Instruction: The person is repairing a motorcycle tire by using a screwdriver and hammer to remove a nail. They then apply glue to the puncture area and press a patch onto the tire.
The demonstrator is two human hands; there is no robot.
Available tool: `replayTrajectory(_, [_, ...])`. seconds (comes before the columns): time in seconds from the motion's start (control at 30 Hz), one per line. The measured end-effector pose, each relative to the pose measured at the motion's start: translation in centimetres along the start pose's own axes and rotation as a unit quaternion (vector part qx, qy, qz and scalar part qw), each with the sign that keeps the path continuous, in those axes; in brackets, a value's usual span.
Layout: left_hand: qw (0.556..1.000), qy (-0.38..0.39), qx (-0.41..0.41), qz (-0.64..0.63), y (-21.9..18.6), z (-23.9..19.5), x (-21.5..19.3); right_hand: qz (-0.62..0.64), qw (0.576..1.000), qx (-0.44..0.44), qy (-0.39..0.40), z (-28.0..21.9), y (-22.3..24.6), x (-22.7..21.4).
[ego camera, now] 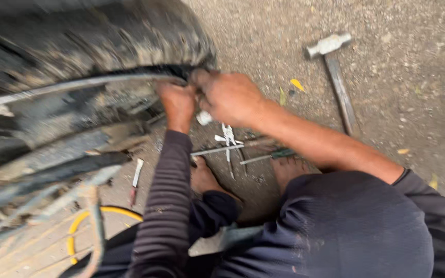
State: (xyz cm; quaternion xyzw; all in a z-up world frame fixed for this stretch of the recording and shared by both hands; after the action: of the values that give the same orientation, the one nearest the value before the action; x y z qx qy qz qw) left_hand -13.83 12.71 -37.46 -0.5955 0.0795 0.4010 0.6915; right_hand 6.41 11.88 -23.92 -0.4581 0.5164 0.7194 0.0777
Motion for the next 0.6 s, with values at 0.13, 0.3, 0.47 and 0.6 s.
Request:
replayTrajectory(0.13, [0.996,0.047,0.066,0.03,-3.5,0.5,-0.7,0.113,0.992,-0.051,0.03,-0.9,-1.0,-0.2])
replayTrajectory(0.3, [0.99,0.142,0.024,-0.002,-7.0,-0.2,-2.7,-0.118,0.983,0.035,0.133,-1.6,-4.2,1.8])
replayTrajectory(0.47, [0.954,0.023,0.245,0.172,-9.3,-3.5,-5.4,-0.091,0.957,0.149,0.231,-5.5,-11.2,4.9])
replayTrajectory(0.6, [0.961,0.133,0.143,0.197,-4.6,-7.2,-4.7,-0.085,0.969,0.172,0.155,-8.0,-15.6,9.0])
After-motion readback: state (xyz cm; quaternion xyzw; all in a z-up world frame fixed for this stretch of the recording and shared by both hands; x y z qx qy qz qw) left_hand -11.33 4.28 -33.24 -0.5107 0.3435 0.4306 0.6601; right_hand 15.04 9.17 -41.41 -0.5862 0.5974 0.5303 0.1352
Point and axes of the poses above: each hand's wrist, its own z-axis towards the middle knuckle, its own x-axis out of the palm, y = z × x, the point moved 6 cm from there along z, towards the middle knuckle, and after that the axes turned 2 degrees about -y, right-handed, at the moved point
